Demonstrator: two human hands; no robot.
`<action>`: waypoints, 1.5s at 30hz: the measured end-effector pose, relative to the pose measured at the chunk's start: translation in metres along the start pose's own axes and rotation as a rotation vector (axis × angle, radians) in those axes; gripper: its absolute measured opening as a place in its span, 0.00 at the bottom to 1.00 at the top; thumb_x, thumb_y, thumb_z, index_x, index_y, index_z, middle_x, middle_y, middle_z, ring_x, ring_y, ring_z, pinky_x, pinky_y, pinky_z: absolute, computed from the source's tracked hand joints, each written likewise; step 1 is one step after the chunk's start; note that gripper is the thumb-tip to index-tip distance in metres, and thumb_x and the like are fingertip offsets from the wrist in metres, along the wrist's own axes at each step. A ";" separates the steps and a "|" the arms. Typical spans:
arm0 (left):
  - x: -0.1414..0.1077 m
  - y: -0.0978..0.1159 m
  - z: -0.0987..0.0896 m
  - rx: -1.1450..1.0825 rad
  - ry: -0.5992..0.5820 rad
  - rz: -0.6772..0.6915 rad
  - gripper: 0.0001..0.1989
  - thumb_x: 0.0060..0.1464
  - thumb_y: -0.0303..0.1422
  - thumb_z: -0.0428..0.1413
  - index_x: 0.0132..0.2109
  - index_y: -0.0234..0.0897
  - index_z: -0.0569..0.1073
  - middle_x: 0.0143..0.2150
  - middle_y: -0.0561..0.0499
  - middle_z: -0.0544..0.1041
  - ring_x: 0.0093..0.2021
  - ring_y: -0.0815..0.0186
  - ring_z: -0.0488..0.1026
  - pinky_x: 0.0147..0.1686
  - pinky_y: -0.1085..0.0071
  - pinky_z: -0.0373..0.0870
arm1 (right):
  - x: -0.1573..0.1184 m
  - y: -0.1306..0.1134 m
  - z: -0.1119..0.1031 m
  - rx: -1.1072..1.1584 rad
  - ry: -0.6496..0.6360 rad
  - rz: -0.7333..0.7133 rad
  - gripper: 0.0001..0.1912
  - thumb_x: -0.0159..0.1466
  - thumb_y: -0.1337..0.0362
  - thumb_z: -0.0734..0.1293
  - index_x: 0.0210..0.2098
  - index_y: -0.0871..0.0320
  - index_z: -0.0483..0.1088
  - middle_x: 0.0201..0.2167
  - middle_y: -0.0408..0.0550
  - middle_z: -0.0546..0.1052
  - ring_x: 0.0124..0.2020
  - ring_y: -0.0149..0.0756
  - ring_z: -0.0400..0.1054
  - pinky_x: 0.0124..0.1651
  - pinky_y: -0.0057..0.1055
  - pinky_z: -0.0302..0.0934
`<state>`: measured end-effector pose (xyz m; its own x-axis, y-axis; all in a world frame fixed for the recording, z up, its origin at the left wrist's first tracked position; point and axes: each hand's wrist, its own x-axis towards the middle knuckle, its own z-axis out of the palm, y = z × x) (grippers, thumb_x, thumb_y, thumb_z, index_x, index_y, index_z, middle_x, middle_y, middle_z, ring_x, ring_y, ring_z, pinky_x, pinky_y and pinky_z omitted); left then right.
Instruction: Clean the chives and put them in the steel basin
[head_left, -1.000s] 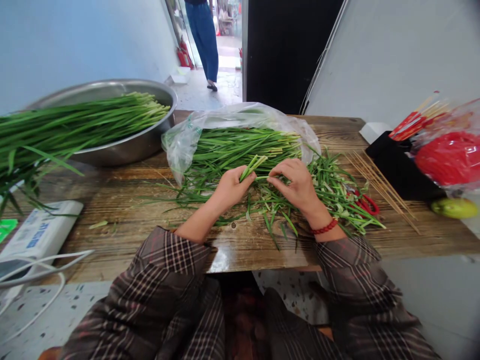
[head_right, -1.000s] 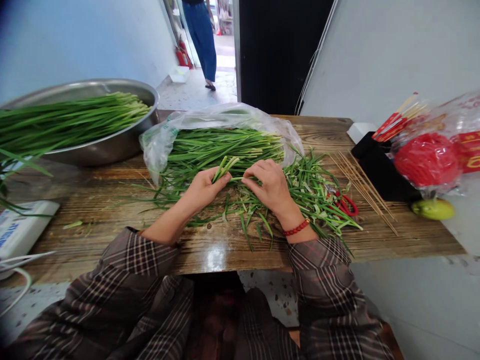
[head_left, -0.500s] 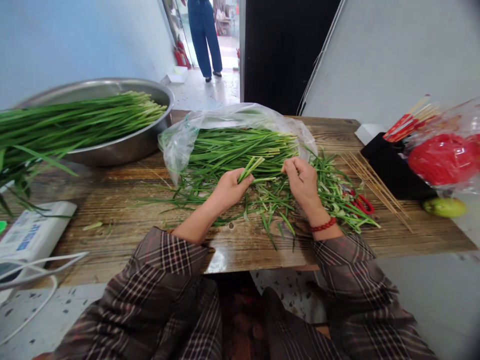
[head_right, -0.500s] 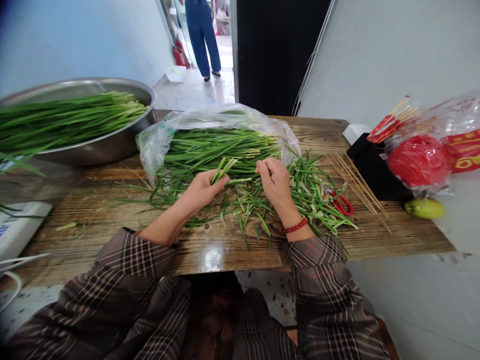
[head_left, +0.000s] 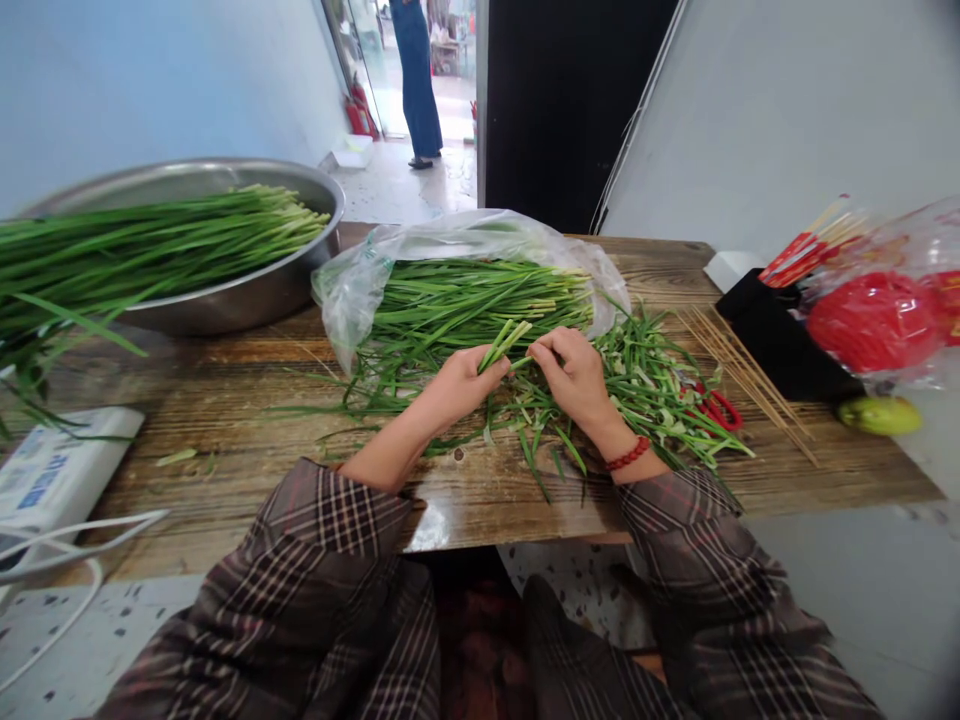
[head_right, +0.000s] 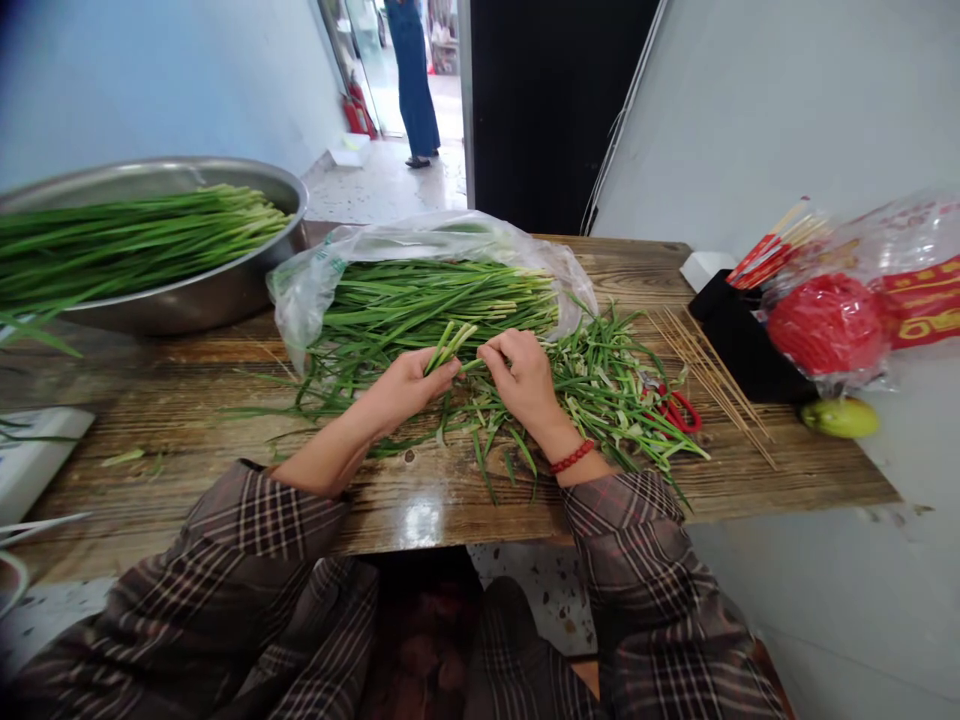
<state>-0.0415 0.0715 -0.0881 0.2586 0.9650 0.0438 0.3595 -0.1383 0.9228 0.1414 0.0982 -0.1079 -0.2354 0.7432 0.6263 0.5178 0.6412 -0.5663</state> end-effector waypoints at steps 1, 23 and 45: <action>0.000 0.000 0.000 0.009 -0.009 -0.002 0.15 0.55 0.43 0.51 0.28 0.38 0.61 0.21 0.58 0.56 0.23 0.73 0.51 0.23 0.74 0.48 | 0.001 0.002 0.000 0.060 0.044 0.077 0.17 0.68 0.54 0.59 0.27 0.55 0.68 0.26 0.45 0.73 0.32 0.35 0.65 0.39 0.34 0.58; -0.002 0.002 -0.002 -0.319 -0.027 -0.120 0.16 0.51 0.45 0.56 0.30 0.37 0.64 0.20 0.60 0.56 0.20 0.75 0.49 0.20 0.76 0.43 | 0.002 0.005 -0.013 -0.037 -0.152 -0.180 0.11 0.65 0.57 0.65 0.32 0.52 0.77 0.31 0.47 0.79 0.35 0.38 0.68 0.43 0.40 0.60; -0.002 0.001 0.002 -0.326 0.066 -0.172 0.17 0.49 0.46 0.58 0.31 0.35 0.68 0.20 0.59 0.59 0.20 0.75 0.51 0.20 0.76 0.45 | 0.008 0.006 -0.016 0.735 0.294 0.497 0.20 0.59 0.48 0.68 0.22 0.57 0.70 0.22 0.40 0.71 0.24 0.25 0.61 0.30 0.26 0.59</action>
<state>-0.0400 0.0693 -0.0884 0.1565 0.9818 -0.1080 0.0860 0.0954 0.9917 0.1558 0.1048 -0.0982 0.1433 0.9508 0.2747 -0.1705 0.2971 -0.9395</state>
